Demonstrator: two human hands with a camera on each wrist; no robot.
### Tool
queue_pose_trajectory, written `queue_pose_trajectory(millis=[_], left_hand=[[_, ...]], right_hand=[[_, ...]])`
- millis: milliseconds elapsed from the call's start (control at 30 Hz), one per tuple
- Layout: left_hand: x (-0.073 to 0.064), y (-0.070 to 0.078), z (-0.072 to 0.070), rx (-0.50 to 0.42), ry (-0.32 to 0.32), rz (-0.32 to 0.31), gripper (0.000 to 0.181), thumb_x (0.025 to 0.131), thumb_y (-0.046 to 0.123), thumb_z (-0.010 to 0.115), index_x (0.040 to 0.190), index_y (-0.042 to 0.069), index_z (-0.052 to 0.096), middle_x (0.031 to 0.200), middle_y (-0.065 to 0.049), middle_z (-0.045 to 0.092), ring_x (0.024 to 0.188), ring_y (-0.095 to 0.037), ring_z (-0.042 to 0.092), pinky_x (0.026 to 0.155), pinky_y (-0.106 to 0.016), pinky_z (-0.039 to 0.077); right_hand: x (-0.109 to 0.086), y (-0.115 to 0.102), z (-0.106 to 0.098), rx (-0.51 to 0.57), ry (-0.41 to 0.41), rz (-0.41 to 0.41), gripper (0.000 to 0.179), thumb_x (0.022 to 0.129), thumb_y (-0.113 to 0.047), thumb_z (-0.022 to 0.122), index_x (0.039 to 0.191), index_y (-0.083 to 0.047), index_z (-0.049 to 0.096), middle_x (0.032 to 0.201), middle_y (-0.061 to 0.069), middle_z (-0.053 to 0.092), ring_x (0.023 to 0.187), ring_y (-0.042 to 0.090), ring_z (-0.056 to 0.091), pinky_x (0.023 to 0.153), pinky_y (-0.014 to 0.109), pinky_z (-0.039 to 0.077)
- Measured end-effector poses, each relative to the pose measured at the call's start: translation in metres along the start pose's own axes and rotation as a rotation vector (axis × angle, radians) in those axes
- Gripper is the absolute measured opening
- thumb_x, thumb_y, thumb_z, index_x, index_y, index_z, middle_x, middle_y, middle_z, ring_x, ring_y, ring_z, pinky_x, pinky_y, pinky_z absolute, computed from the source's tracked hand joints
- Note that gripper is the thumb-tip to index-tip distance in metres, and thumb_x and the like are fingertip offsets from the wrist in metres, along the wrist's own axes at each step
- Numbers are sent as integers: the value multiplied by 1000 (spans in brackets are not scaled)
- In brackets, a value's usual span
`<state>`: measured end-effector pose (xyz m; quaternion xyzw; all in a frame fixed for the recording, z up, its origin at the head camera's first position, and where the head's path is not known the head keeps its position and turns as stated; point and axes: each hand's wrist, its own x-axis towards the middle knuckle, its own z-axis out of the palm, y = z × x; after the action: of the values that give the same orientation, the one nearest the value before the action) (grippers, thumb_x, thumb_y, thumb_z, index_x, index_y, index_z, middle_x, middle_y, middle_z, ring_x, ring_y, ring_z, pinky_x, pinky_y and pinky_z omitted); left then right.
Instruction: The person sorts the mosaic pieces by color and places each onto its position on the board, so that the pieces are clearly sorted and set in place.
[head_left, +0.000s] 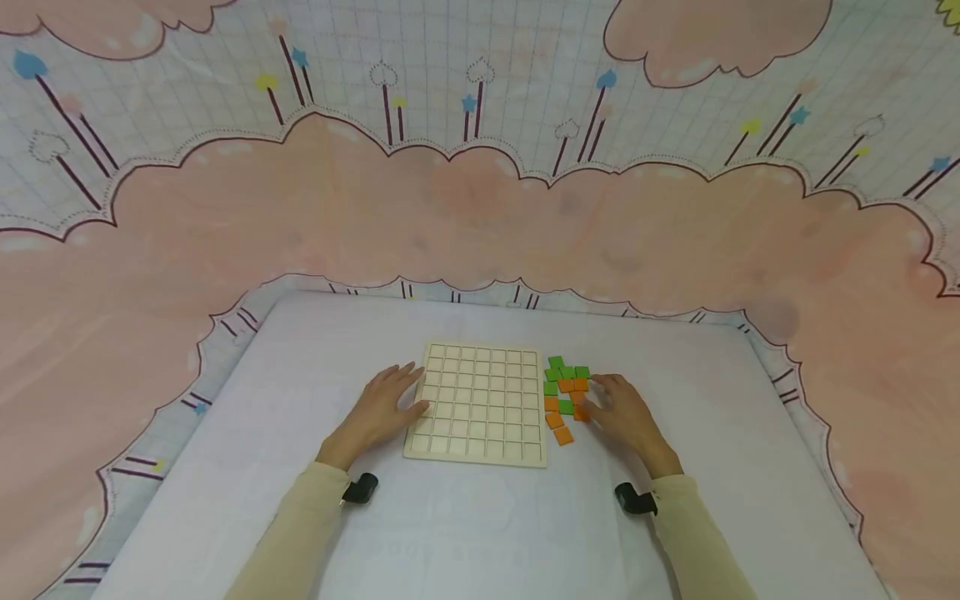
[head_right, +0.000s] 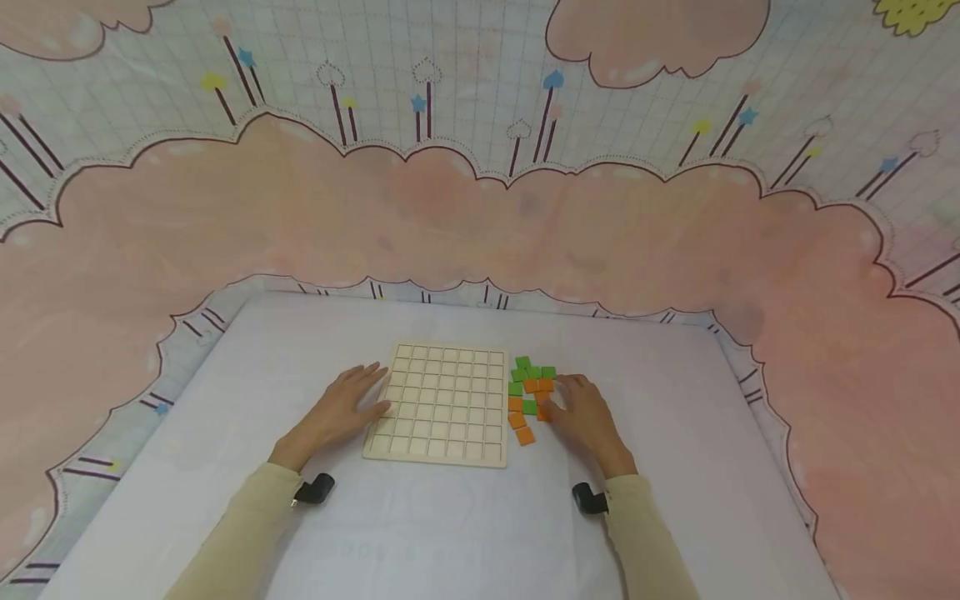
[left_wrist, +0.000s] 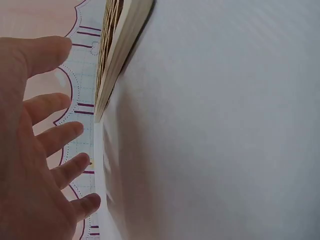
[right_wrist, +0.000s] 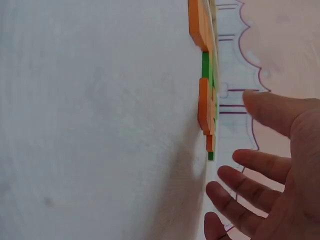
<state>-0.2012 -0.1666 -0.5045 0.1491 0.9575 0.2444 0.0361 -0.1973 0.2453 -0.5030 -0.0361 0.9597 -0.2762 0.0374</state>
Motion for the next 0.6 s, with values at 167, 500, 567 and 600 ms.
queue_pose_trajectory(millis=[167,500,567,600], left_hand=[[-3,-4,1,17,-50,-11,66,94,36,63,150,11,40,156,-14,39,147,-41,27,121,-64,15],[-5,-10,4,37,-81,21,60,92,30,68,145,10,49,156,-10,41,149,-42,23,120,-67,9],[-6,-11,4,20,-84,18,59,92,28,67,145,10,49,156,-9,41,149,-41,22,120,-66,7],[-7,-12,4,12,-85,18,59,92,28,67,145,10,49,156,-9,41,149,-41,22,121,-66,6]], right_hand=[[-2,0,-1,64,2,48,49,91,-34,69,127,-1,60,122,18,64,106,32,59,94,49,52],[-4,1,2,75,-48,119,31,87,-25,76,109,-5,68,107,11,67,94,25,55,85,39,51],[-3,2,3,60,-53,108,29,86,-23,76,108,-5,68,106,11,67,93,24,54,84,38,51],[-3,2,3,56,-55,107,29,86,-23,76,107,-5,68,105,11,66,92,24,54,83,37,51]])
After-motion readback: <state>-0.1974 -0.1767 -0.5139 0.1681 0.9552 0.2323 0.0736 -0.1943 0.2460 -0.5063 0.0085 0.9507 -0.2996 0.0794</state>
